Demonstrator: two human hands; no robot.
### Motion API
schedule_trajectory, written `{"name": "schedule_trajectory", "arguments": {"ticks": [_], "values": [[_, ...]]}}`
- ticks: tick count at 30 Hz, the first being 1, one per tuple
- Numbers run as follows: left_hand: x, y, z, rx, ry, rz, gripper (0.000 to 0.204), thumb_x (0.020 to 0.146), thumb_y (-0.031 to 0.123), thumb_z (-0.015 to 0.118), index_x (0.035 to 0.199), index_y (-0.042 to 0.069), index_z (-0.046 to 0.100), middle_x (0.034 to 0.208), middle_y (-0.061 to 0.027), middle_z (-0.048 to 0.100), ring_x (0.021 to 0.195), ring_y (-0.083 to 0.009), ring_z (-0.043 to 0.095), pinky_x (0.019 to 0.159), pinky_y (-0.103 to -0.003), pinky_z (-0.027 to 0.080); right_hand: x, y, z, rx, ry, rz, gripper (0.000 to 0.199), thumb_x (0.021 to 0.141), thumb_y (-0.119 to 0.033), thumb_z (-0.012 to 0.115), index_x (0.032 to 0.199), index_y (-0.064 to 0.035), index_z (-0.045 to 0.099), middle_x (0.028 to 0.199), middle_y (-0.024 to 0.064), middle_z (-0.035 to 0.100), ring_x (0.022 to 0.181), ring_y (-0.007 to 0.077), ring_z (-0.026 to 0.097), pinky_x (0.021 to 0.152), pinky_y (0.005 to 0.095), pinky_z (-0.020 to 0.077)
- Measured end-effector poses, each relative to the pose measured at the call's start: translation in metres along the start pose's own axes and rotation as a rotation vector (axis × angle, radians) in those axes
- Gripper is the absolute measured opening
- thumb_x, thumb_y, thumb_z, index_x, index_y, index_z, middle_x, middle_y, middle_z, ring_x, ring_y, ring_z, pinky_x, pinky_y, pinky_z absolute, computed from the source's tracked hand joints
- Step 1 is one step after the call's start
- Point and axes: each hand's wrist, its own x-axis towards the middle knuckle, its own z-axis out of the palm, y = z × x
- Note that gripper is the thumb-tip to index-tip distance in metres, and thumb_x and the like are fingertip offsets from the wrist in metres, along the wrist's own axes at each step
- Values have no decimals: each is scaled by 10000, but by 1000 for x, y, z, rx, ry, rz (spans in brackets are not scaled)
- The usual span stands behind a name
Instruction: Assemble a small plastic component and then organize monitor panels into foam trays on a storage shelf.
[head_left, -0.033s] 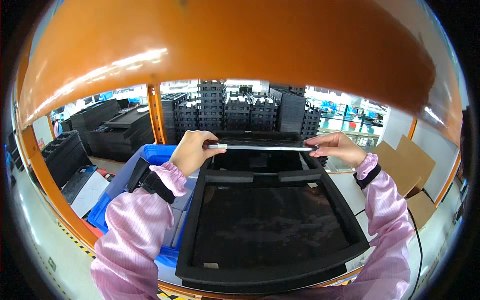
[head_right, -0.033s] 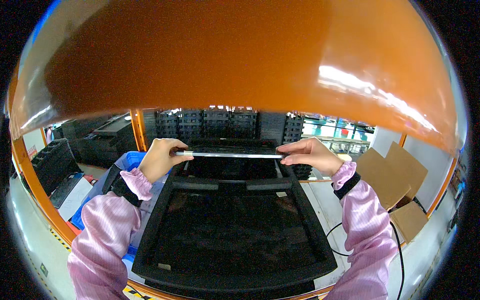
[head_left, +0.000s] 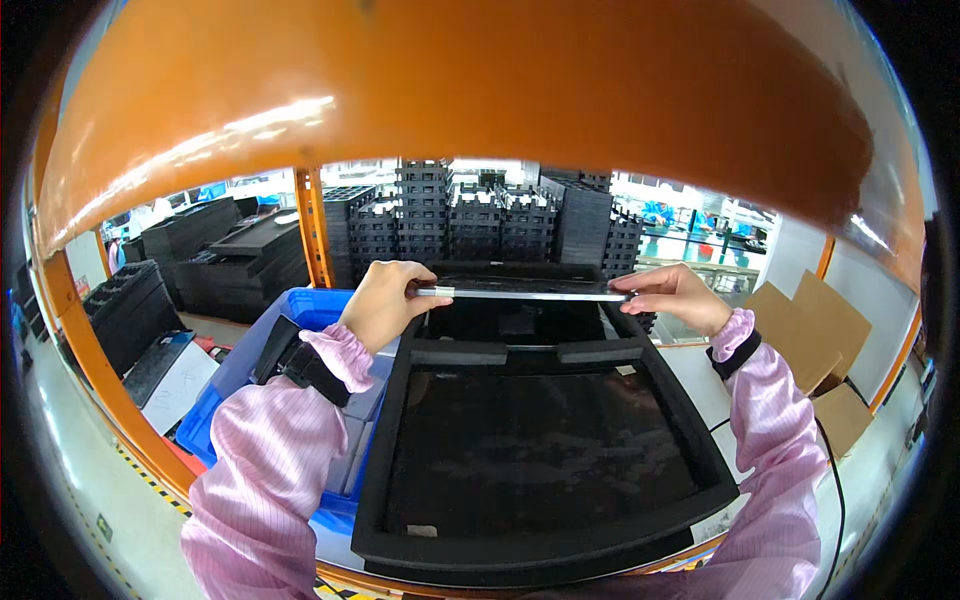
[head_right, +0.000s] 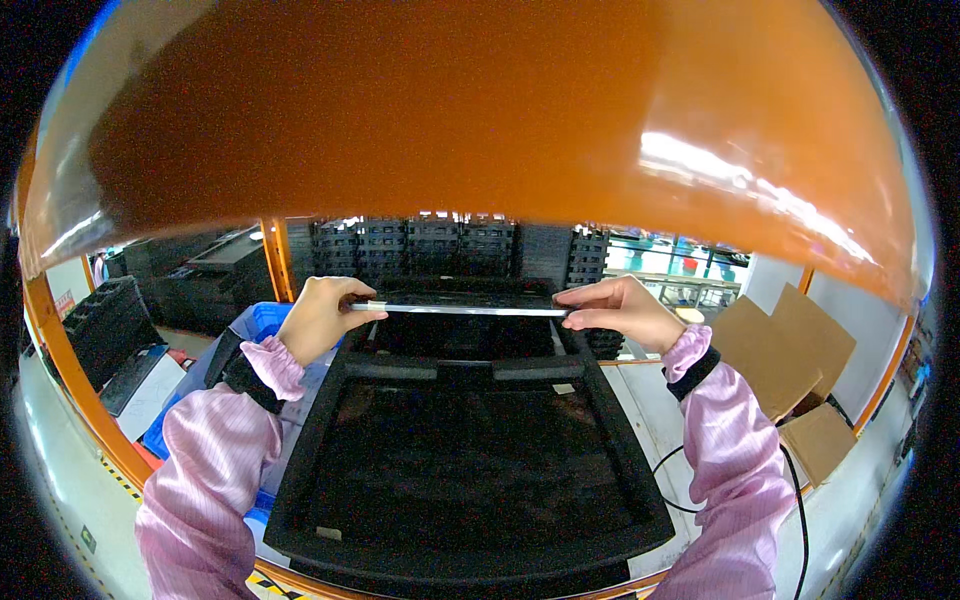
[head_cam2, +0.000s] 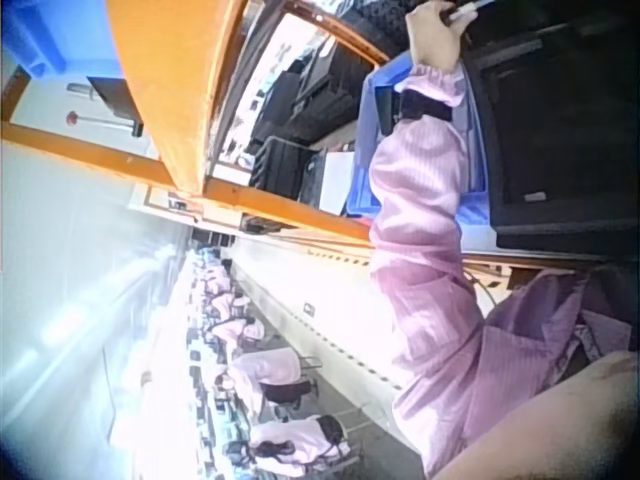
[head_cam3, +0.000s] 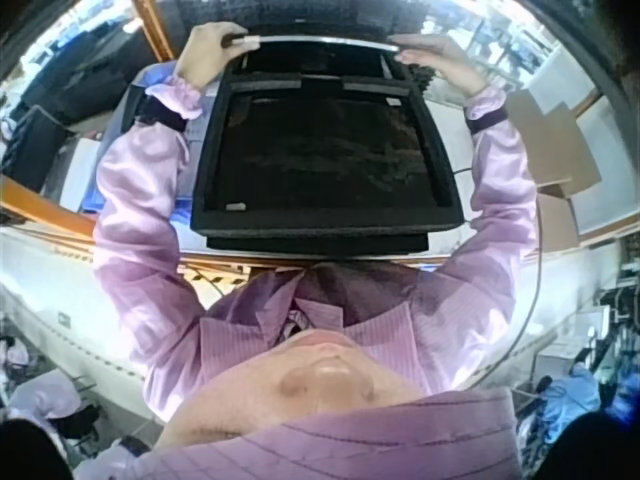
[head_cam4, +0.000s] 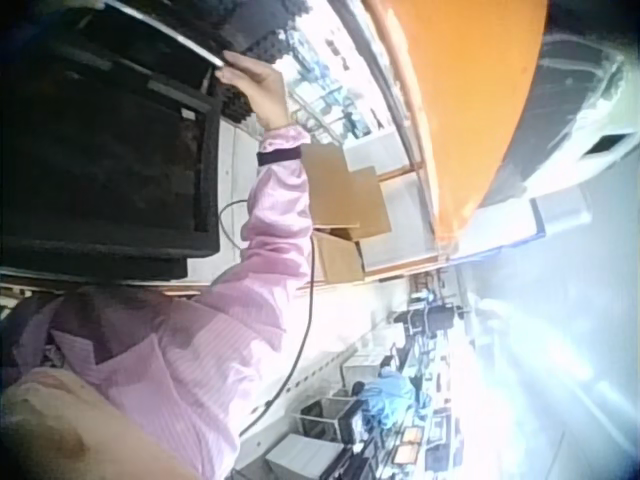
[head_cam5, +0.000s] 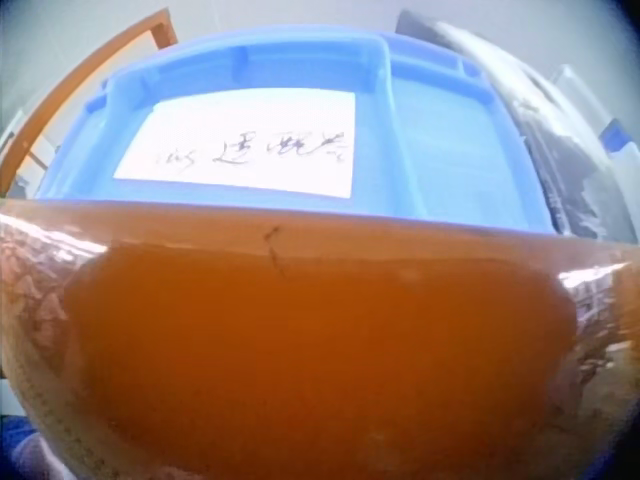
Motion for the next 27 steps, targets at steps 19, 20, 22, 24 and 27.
{"name": "schedule_trajectory", "arguments": {"ticks": [19, 20, 22, 24, 27], "values": [[-10, 5, -7, -143, -161, -56, 664, 740, 357, 750, 1237, -7, 502, 1206, -178, 553, 1076, -292, 554, 891, -373, 464, -3, 22, 9, -206, 37, -103, 529, 810, -116, 697, 1297, -82, 493, 1067, 73, 620, 848, 105, 578, 784, 243, 468], [-8, 1, -4, -139, -175, -59, 658, 734, 345, 755, 1228, -11, 504, 1203, -190, 549, 1057, -297, 564, 879, -373, 470, -5, 16, 9, -232, 33, -11, 527, 805, -104, 699, 1291, -76, 495, 1138, 88, 585, 826, 103, 578, 773, 244, 480], [-8, 3, -5, -131, -188, -69, 652, 728, 333, 760, 1219, -14, 506, 1201, -202, 545, 1039, -303, 574, 867, -373, 475, -5, 12, 10, -254, 21, 78, 526, 801, -93, 701, 1285, -71, 497, 1209, 102, 551, 804, 102, 577, 762, 245, 491], [-9, 15, -8, -93, -230, -50, 608, 718, 261, 768, 1190, -23, 512, 1171, -227, 550, 982, -304, 608, 833, -352, 494, -6, 13, 7, -237, 8, 181, 531, 788, -74, 708, 1275, -54, 497, 1282, 113, 492, 756, 94, 569, 718, 235, 505], [-8, 20, -4, -171, -199, -15, 512, 744, 143, 731, 1170, -37, 509, 1231, -245, 502, 881, -297, 652, 803, -322, 518, -3, 11, 10, -226, 7, 82, 528, 779, -59, 711, 1263, -31, 499, 1248, 109, 514, 735, 88, 565, 685, 222, 498]]}}
